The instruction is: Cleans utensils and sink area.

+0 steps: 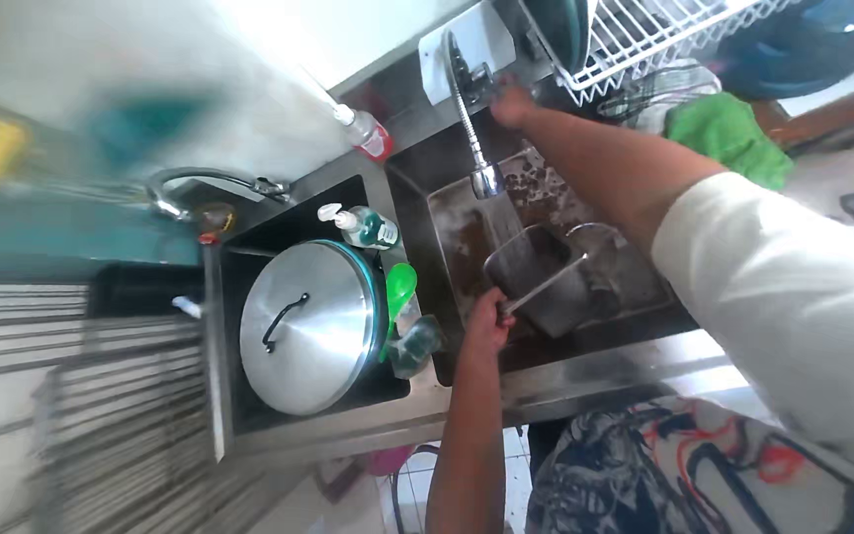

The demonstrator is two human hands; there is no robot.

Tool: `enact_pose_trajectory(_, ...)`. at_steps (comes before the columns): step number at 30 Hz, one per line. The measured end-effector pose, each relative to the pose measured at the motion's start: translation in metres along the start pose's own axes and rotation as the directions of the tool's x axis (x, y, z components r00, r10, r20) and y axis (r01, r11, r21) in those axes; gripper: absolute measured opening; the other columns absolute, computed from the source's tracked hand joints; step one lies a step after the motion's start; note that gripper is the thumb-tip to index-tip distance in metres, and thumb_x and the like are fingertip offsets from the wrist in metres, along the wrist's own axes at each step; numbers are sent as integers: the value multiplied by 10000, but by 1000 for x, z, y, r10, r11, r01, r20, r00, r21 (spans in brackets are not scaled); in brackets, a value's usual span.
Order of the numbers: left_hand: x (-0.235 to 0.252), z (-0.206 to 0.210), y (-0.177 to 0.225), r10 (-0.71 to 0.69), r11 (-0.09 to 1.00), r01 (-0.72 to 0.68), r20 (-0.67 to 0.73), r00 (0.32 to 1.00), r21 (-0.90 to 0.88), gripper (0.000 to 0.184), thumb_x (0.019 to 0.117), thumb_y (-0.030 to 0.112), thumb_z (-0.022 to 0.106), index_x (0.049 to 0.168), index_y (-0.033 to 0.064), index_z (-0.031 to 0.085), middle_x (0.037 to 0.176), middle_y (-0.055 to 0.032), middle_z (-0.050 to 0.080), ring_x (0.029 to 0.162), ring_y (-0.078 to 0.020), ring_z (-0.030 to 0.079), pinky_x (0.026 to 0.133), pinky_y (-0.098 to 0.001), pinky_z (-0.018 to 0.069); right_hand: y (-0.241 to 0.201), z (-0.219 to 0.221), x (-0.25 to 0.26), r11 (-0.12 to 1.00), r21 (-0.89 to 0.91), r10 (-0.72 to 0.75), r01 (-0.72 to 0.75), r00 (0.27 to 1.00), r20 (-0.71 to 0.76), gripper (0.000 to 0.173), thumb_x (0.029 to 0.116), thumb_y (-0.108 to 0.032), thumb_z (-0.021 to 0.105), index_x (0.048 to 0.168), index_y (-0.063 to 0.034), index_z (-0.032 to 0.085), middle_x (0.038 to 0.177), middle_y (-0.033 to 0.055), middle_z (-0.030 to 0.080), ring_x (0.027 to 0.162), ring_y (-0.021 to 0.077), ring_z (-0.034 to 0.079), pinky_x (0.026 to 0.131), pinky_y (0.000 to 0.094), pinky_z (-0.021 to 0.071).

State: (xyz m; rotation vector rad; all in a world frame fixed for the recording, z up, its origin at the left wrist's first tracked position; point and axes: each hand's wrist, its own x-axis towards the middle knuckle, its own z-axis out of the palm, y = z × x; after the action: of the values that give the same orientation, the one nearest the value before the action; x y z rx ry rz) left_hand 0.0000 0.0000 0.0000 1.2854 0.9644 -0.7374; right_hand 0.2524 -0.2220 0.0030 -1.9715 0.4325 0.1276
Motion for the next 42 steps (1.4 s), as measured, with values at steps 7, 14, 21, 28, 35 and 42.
enact_pose_trajectory(7,-7,-5,-6,64,997,-63,-15,998,39,90,963,-24,502,976,64,484,699,-28,470,466,-75,423,420,-185,398,-41,-1,50,998,50,-36,43,990,-134,718,1030,-161,558,1592,69,175,1457,269,543,1332,340,580,1122,474,474)
enact_pose_trajectory(14,-3,-5,-9,-20,991,8,-81,997,-137,132,989,41,473,869,97,469,611,-8,440,410,-71,396,383,-178,385,-40,-17,33,992,-40,-122,121,993,-9,691,1050,-169,528,1595,40,157,1432,252,563,1297,325,603,1106,477,483)
enact_pose_trajectory(21,15,-4,-14,-134,944,133,19,991,-302,144,995,113,437,851,110,442,554,3,411,367,-63,388,341,-169,366,47,-48,-177,618,-275,-502,736,639,583,289,1000,-335,672,1154,-103,748,1131,96,733,1110,279,685,1030,533,524)
enact_pose_trajectory(28,-1,10,-11,-72,928,114,128,989,-355,184,1011,113,450,827,107,450,555,13,424,369,-47,416,350,-148,395,94,-14,-186,239,-329,-507,913,407,760,485,1068,-450,515,1041,-13,723,981,199,728,1015,403,706,961,576,533)
enact_pose_trajectory(35,-38,-39,21,160,936,-85,198,967,-340,326,1074,274,384,1168,11,554,819,-68,611,507,-74,544,456,-172,473,101,-15,-167,681,-510,-238,525,817,525,577,1112,-446,395,1013,15,728,967,247,721,1001,445,703,906,643,527)
enact_pose_trajectory(42,-83,-108,14,349,929,-289,288,892,-233,379,1090,227,332,1163,11,634,743,-41,626,545,-95,584,503,-207,505,158,-11,-199,967,-118,234,-224,969,75,808,1095,-601,260,1172,96,659,1152,349,657,1118,490,645,982,687,467)
